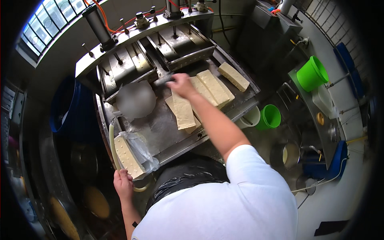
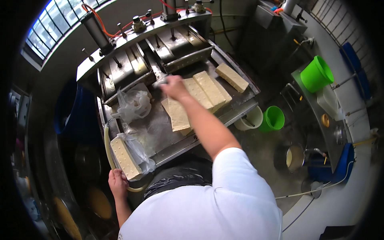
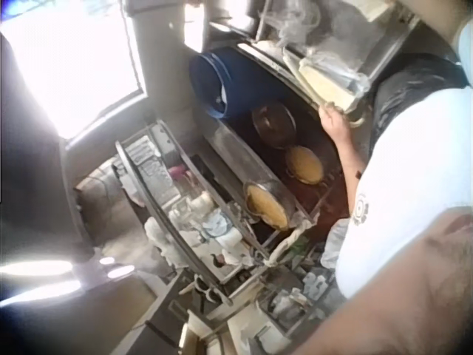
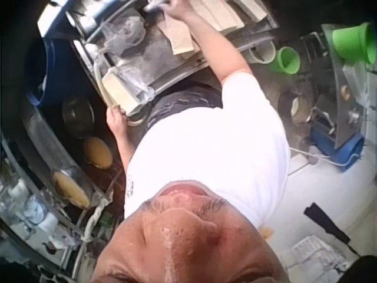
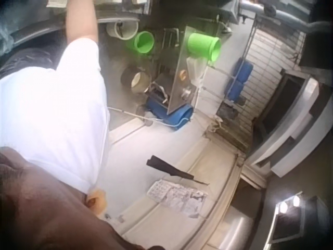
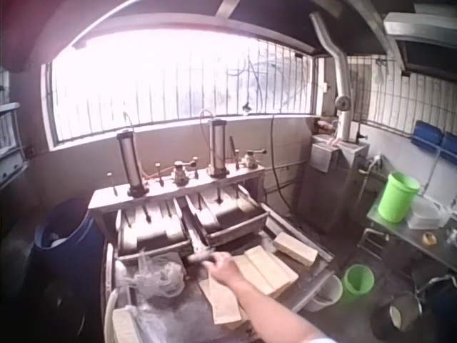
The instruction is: The person handles rectangular tofu blocks on a stainless steel tray, rinsing them with a hose and arranging them. They also move a white plastic container and a green bucket, then use a knife to cut a tofu block into smaller pieces.
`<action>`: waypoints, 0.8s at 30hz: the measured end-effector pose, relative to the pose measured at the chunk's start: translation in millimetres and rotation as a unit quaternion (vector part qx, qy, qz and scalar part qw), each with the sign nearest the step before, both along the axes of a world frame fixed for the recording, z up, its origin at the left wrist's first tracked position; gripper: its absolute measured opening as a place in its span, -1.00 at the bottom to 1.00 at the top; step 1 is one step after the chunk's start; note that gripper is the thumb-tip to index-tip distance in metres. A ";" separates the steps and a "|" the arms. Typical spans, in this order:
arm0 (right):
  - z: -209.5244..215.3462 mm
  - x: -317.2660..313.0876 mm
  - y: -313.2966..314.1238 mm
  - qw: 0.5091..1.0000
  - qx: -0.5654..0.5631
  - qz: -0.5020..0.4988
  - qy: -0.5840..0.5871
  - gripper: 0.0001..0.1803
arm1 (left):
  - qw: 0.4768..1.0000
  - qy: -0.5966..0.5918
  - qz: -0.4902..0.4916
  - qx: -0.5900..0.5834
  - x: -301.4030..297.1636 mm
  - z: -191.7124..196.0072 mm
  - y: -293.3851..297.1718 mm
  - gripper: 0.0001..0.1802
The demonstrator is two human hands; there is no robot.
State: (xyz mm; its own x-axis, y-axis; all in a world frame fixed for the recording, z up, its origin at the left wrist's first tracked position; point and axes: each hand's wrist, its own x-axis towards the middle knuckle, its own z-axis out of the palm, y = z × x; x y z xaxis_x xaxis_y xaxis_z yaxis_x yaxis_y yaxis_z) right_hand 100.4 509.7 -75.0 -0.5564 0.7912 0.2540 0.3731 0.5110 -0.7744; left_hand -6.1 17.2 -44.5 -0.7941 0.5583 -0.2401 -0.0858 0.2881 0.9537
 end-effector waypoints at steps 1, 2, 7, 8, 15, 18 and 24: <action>-40.3 37.4 43.2 0.994 0.078 -0.074 0.019 -0.44 | 1.000 -0.009 -0.016 -0.008 3.2 1.1 6.1 -0.63; -64.0 76.4 79.1 0.985 0.114 -0.133 0.002 -0.44 | 0.999 -0.004 -0.024 -0.023 8.6 0.0 6.6 -0.63; -58.9 225.9 163.4 0.896 0.028 -0.280 -0.342 0.00 | 0.995 0.009 -0.039 -0.090 33.8 7.5 10.4 -0.63; -53.4 241.3 169.6 0.881 0.014 -0.294 -0.371 0.06 | 0.995 0.007 -0.043 -0.095 35.4 9.7 14.2 -0.63; -78.1 270.0 187.3 0.838 -0.106 -0.203 -0.495 0.46 | 0.989 0.001 -0.069 -0.129 36.9 23.4 47.2 -0.64; -98.4 274.6 199.0 0.871 -0.172 -0.199 -0.414 0.43 | 0.987 0.000 -0.082 -0.136 43.1 26.3 54.6 -0.65; -86.5 281.4 177.5 0.949 -0.204 -0.229 -0.069 0.24 | 0.981 0.035 -0.109 -0.154 42.9 22.0 67.3 -0.65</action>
State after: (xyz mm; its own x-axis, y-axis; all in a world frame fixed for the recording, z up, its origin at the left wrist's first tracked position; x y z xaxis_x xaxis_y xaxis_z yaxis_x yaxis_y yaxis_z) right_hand 381.8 687.2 -161.5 -0.1361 0.9751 -0.1753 0.5968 -0.0606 -0.8001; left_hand 36.7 84.5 -22.5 -0.6849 0.6261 -0.3727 0.0728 0.5677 0.8200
